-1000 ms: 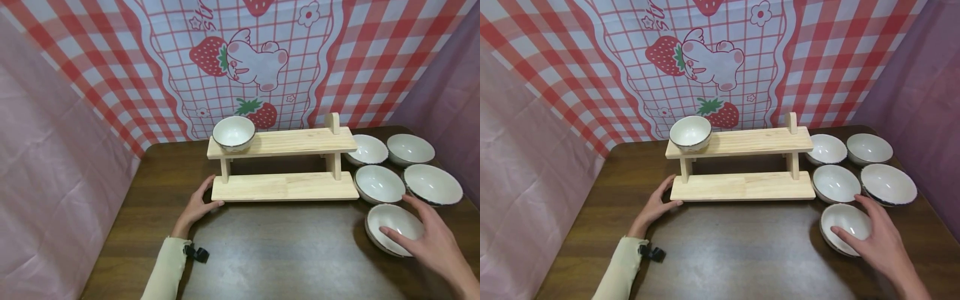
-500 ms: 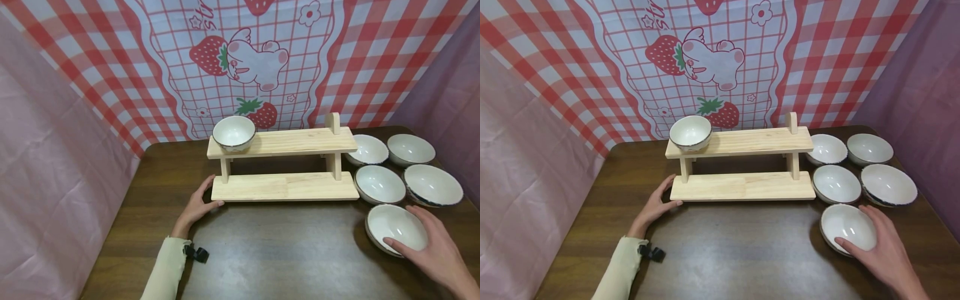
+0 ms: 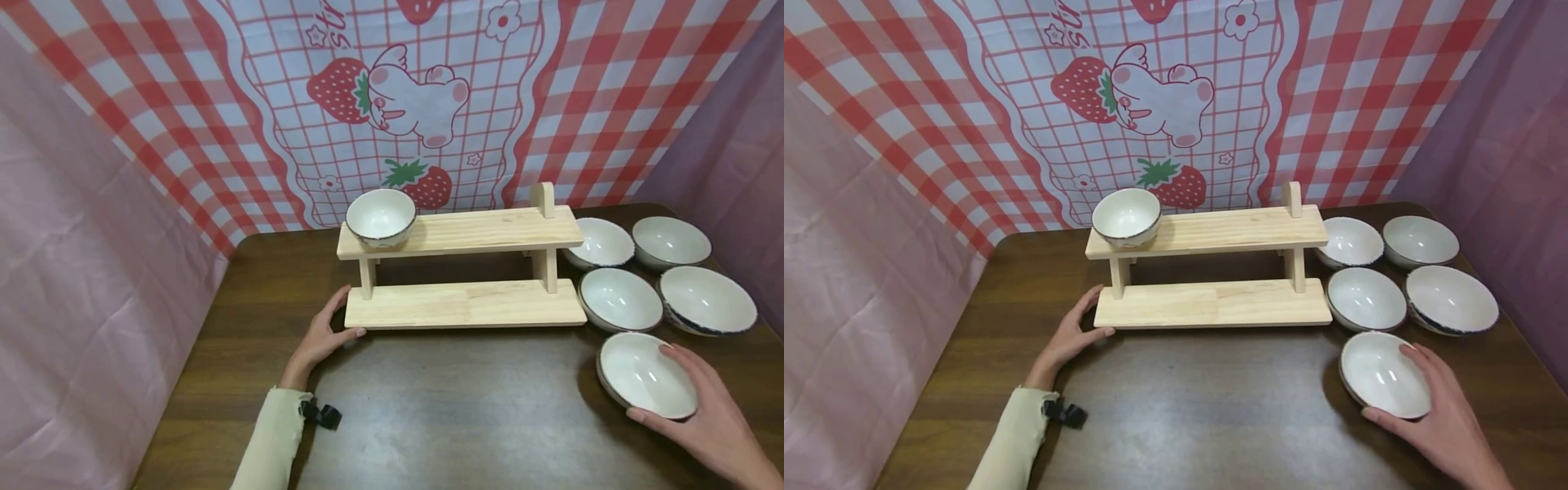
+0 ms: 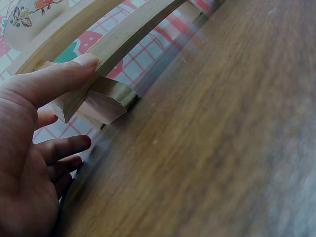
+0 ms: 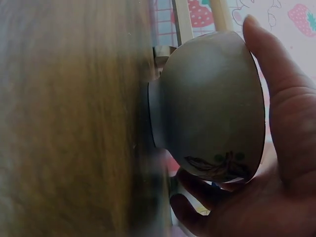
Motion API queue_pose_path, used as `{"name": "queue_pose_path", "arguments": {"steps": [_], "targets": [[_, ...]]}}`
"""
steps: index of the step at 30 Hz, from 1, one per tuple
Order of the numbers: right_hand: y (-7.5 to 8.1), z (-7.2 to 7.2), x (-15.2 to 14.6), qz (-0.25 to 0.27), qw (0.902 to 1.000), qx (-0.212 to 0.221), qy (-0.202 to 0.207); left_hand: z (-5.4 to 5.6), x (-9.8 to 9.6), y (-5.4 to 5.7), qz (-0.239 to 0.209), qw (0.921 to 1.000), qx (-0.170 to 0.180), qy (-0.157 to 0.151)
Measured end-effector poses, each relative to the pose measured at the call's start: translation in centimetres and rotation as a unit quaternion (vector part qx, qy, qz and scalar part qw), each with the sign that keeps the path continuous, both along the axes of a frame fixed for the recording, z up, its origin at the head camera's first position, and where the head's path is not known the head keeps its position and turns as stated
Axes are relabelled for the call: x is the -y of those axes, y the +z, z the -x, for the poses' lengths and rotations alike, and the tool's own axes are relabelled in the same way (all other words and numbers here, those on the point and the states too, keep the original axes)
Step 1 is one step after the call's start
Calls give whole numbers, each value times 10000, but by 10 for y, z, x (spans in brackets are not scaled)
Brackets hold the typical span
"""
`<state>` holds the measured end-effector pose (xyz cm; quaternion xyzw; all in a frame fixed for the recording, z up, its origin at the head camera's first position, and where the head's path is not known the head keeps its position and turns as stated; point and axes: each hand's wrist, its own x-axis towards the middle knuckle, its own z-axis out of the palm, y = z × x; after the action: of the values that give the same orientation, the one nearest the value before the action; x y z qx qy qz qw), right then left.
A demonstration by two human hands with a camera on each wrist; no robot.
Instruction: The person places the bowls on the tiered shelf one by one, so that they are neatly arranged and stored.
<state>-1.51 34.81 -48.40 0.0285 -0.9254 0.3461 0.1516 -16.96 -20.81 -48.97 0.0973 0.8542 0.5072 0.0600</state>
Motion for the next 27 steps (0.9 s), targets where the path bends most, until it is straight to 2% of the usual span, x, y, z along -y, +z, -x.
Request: {"name": "queue_pose_path", "arguments": {"steps": [6,12,21,27], "targets": [[-4,-4,-3,-65,9997,220,-34,0,0,-1,3,10000,-6,-12],[-8,-6,-4,135,9994,314,-108,1,-1,-1,-11,10000,-5,-24],[-11,-9,-7,248,9965,742,-296,1,0,-2,-24,10000,20,-6],[-14,-9,-6,209,9963,716,-437,1,1,-1,-33,10000,-40,-16]]}}
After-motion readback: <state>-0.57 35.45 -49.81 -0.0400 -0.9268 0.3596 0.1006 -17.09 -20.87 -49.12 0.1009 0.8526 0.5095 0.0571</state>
